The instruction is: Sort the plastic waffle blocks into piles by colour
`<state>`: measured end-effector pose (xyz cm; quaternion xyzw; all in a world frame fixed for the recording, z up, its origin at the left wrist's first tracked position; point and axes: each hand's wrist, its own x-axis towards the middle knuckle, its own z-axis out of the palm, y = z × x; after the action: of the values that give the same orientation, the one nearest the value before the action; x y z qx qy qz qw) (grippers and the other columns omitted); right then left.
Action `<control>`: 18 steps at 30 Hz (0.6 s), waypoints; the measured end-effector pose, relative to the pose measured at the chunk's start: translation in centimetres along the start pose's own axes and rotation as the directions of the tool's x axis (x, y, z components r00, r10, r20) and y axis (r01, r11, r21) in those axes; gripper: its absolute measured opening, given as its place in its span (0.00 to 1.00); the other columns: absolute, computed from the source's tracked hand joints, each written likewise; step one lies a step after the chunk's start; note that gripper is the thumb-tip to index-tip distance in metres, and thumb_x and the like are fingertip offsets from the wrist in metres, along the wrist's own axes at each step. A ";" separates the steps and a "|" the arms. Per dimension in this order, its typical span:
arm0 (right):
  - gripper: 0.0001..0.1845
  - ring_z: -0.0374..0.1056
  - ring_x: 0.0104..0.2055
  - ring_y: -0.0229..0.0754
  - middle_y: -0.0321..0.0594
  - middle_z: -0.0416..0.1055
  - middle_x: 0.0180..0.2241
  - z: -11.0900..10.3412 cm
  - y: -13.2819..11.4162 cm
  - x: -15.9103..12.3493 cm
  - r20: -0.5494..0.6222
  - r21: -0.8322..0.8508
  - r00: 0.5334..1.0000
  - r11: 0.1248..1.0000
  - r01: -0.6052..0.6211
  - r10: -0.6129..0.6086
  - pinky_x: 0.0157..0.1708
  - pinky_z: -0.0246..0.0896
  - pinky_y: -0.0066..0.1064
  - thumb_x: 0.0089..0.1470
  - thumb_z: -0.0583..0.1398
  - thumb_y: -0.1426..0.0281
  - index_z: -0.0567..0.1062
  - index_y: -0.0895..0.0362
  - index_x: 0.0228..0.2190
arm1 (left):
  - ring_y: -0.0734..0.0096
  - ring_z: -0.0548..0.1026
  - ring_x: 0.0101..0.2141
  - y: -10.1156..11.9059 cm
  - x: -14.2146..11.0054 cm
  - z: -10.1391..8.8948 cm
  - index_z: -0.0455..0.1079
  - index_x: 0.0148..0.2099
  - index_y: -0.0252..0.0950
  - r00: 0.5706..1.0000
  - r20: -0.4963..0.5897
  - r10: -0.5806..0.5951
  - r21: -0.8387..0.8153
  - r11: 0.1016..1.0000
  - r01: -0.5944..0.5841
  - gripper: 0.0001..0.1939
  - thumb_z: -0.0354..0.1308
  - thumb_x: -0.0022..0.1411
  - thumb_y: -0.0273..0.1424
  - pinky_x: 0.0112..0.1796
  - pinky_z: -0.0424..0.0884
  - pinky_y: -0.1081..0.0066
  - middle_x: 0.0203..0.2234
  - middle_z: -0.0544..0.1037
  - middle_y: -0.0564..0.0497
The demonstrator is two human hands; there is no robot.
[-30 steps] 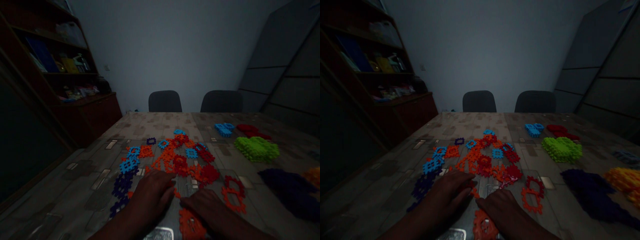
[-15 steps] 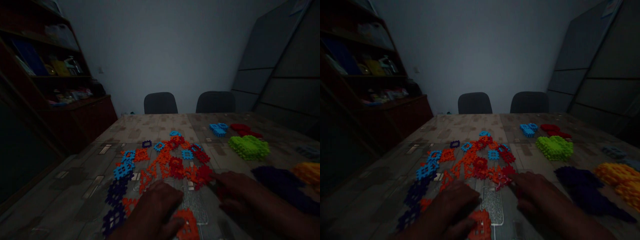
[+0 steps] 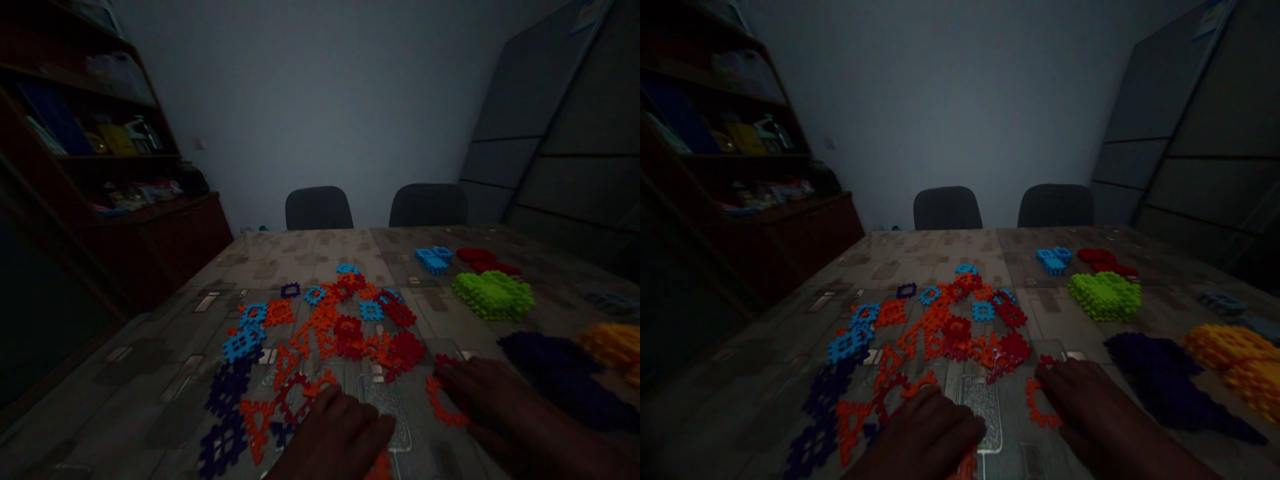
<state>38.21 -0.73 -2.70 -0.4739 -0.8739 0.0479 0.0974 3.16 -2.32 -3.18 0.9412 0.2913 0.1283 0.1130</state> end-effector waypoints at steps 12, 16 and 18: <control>0.22 0.82 0.50 0.55 0.38 0.83 0.53 0.1 -4.1 0.4 0.080 0.322 0.990 0.936 -0.139 0.120 0.49 0.80 0.40 0.65 0.60 0.56 0.80 0.37 0.58 | 0.51 0.80 0.55 -6.8 -3.7 -11.7 0.76 0.60 0.40 0.759 -0.482 -0.439 -0.129 0.892 0.434 0.19 0.55 0.73 0.40 0.58 0.74 0.51 0.56 0.82 0.43; 0.22 0.84 0.39 0.54 0.40 0.86 0.43 0.8 -3.2 0.6 0.016 0.300 0.983 0.937 -0.177 0.181 0.39 0.82 0.38 0.66 0.56 0.56 0.83 0.38 0.55 | 0.52 0.81 0.54 -6.9 -3.6 -10.6 0.78 0.57 0.41 0.825 -0.387 -0.411 -0.126 0.910 0.395 0.16 0.57 0.72 0.37 0.58 0.75 0.52 0.55 0.83 0.44; 0.22 0.84 0.35 0.54 0.41 0.86 0.38 1.5 -1.9 0.0 0.034 0.264 0.981 0.945 -0.191 0.189 0.35 0.82 0.39 0.67 0.56 0.56 0.81 0.37 0.57 | 0.54 0.81 0.53 -6.7 -3.4 -10.1 0.79 0.56 0.42 0.854 -0.347 -0.388 -0.120 0.921 0.370 0.15 0.56 0.72 0.34 0.58 0.74 0.51 0.54 0.84 0.45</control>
<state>36.36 -1.79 -3.86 -0.5383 -0.8102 0.1760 0.1512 -6.14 2.56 3.84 0.8219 0.4835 0.2830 0.1032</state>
